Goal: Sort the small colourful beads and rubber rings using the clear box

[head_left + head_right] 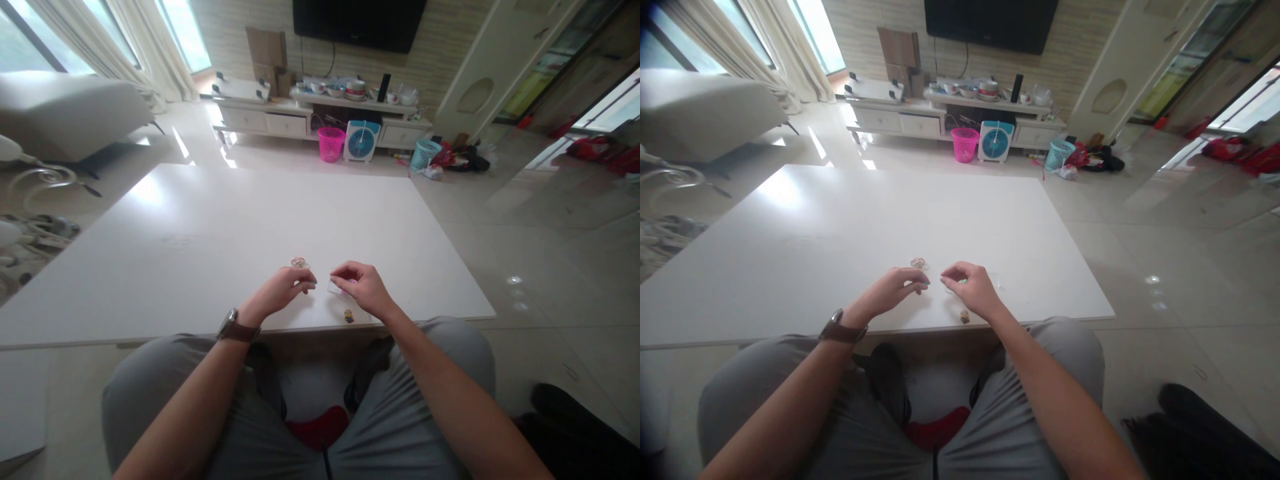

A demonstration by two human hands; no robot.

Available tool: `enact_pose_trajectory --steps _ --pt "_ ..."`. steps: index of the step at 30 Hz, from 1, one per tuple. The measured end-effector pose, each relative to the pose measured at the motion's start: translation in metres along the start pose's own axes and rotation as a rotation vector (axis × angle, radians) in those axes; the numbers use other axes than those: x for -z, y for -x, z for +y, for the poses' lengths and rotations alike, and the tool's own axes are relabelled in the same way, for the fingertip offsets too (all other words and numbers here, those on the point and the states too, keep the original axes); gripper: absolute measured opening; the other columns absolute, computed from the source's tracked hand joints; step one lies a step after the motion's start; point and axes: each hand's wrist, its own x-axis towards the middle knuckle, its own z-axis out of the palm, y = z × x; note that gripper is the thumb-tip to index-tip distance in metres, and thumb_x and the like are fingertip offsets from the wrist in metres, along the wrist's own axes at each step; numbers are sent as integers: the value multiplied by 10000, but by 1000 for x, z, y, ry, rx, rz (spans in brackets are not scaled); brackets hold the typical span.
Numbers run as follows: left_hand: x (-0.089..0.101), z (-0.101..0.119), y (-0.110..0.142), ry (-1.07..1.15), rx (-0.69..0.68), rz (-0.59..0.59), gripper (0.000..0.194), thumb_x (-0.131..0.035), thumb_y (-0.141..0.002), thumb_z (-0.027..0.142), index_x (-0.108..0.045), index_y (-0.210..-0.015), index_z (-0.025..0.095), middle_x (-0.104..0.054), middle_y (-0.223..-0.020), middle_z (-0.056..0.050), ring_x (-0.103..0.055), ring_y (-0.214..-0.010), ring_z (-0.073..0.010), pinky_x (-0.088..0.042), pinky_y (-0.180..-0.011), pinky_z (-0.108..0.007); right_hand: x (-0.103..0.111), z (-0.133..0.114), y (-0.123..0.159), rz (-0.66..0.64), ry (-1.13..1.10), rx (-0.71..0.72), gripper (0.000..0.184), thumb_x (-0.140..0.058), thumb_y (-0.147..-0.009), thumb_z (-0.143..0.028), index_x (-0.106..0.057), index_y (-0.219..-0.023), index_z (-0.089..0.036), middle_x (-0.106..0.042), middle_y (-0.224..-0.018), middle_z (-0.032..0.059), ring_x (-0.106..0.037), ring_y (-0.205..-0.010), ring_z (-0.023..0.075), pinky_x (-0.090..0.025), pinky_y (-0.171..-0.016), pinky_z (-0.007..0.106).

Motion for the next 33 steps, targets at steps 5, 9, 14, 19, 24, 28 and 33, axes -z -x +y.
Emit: enact_pose_trajectory --steps 5,9,14,19,24,28,33 --pt "4 3 4 322 -45 71 251 -620 -940 376 -736 -884 159 -745 -767 -56 -684 -819 -195 -516 -865 -347 -2 -2 2 32 -33 -20 150 -733 -823 -341 -750 -846 -193 -752 -802 39 -687 -747 170 -555 -681 284" --pt "7 6 4 512 -68 94 275 -666 -918 398 -742 -869 138 -738 -750 -65 -692 -757 -184 -538 -834 -357 -3 -3 2 40 -24 -24 149 -730 -820 -338 -744 -836 -190 -751 -808 44 -687 -752 172 -554 -663 275" --pt "8 11 4 637 -82 98 273 -754 -851 398 -742 -864 126 -732 -740 -67 -695 -710 -178 -556 -774 -344 -4 -2 2 32 -17 -19 139 -726 -819 -323 -743 -837 -186 -749 -813 46 -683 -754 169 -544 -662 269" --pt "7 13 4 645 -105 114 282 -764 -843 407 -742 -856 126 -737 -767 -82 -698 -757 -193 -559 -797 -366 -5 -1 3 44 -21 -28 147 -730 -807 -329 -742 -827 -183 -753 -814 52 -682 -748 172 -542 -668 277" --pt "7 12 4 646 -117 101 253 -743 -867 386 -742 -866 133 -741 -780 -83 -696 -781 -195 -549 -829 -375 -5 -2 3 52 -45 -12 134 -735 -795 -318 -741 -816 -185 -759 -830 54 -690 -770 178 -539 -713 295" --pt "7 13 4 662 -142 111 228 -722 -889 362 -736 -869 136 -745 -784 -79 -696 -784 -190 -541 -868 -383 -6 -3 3 62 -61 -7 131 -737 -796 -315 -741 -814 -185 -759 -839 57 -691 -780 180 -540 -739 307" --pt "4 10 3 683 -120 152 238 -702 -906 373 -721 -883 137 -753 -783 -80 -704 -801 -191 -536 -906 -395 -6 -2 2 63 -73 -14 147 -743 -801 -331 -745 -823 -185 -755 -829 55 -689 -769 180 -549 -708 295"
